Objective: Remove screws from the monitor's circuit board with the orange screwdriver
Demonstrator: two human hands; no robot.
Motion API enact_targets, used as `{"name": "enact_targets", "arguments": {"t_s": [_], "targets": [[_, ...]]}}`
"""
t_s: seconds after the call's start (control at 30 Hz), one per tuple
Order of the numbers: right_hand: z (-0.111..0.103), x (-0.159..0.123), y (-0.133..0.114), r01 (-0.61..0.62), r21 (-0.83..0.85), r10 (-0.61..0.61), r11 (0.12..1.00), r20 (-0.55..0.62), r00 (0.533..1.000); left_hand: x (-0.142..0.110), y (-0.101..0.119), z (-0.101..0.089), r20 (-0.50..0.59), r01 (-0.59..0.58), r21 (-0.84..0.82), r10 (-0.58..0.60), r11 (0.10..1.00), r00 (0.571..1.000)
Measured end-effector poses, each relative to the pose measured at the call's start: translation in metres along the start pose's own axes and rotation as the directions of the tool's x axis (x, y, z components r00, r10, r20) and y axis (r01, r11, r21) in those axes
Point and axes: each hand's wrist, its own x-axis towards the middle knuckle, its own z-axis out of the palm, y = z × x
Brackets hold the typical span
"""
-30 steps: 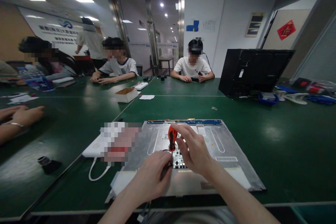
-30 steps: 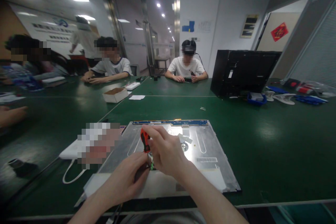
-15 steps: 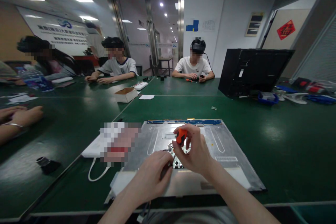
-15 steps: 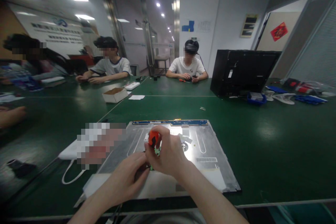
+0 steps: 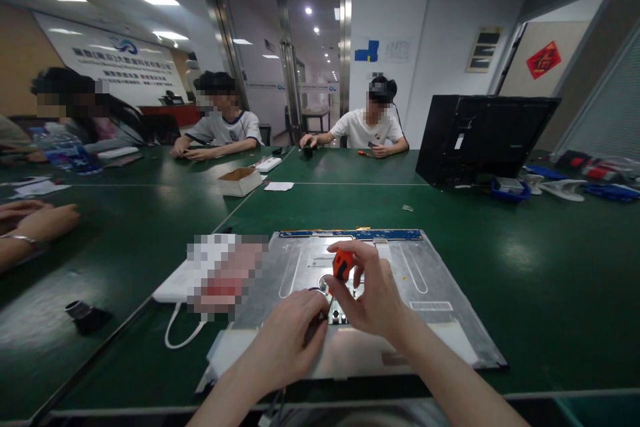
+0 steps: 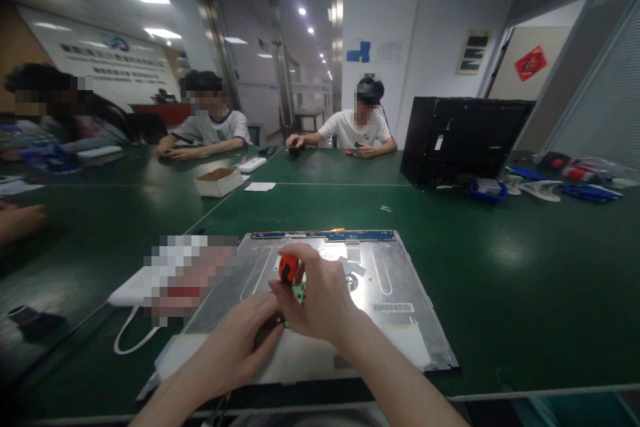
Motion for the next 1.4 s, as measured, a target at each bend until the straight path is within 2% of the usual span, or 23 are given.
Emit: {"name": "enact_targets", "arguments": {"t_s": [0.2,0.57,0.8,0.97,1.17,1.4], "targets": [[0.005,-0.0019,0.0025,0.012,0.005,-0.012,1.0,-0.064,0.998,-0.0004,-0.0021,0.0009,0.017,0.008,0.002,-0.008,1.0,1.0],[-0.0017,0.0024,0.0016,0.023,0.023,-0.024,0.999,0.067,0.997,-0.0004,-0.0036,0.0029,0.007,-0.022,0.007,0.022,1.0,1.0],[0.0053,-0.0003,0.0016,0.009,-0.014,-0.01,1.0,-0.055,0.998,-0.0001,-0.0014,-0.0002,-0.006,-0.011,0.002,0.011,1.0,1.0],[0.0037,-0.0001,0.0013,0.02,-0.013,-0.02,1.0,-0.038,0.999,0.0003,-0.0003,-0.0001,-0.005,-0.009,-0.004,0.009,1.0,1.0],[-0.0005,0.002,-0.0005,0.021,0.014,-0.021,1.0,0.038,0.999,0.0006,-0.0011,0.002,0.001,-0.005,0.005,0.005,1.0,1.0],[0.0031,-0.0004,0.0016,0.009,-0.014,-0.009,1.0,-0.021,1.0,0.0006,-0.0008,0.0015,-0.02,-0.014,0.001,0.014,1.0,1.0]]}}
